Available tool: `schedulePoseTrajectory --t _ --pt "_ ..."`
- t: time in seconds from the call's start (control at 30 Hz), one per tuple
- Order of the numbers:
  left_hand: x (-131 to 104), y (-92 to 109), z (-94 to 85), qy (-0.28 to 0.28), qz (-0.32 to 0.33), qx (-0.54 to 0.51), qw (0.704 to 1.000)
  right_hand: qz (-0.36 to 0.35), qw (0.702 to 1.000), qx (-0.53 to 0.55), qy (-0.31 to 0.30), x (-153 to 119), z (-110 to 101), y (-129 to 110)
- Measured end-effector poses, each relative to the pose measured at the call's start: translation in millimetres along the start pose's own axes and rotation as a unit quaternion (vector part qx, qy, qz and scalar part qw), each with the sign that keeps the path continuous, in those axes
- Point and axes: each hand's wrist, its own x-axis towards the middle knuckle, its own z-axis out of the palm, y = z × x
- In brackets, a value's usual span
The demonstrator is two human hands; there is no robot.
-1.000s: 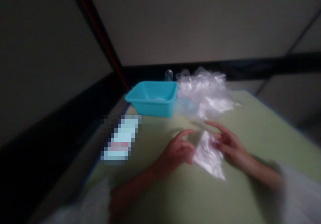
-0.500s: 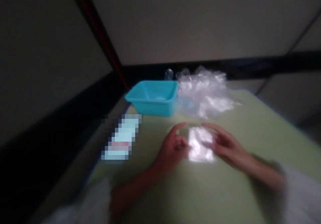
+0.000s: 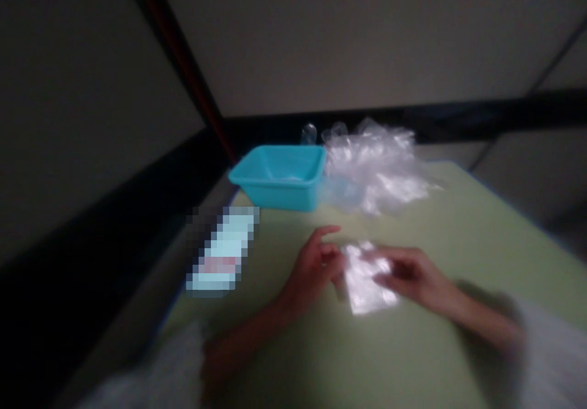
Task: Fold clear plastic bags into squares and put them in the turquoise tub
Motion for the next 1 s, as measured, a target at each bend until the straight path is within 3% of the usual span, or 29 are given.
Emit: schedulePoseTrajectory --t 0.33,1.0 --pt "-1.3 1.4 -0.2 0.028 0.015 0.019 0.999 0.010 0.999 0.039 -0.026 2.2 -1.3 -3.0" --pt "-1.1 -3.8 -3.6 0.013 -0.001 0.072 0.997 -0.023 0.999 0.011 -0.032 1.7 -1.9 -3.3"
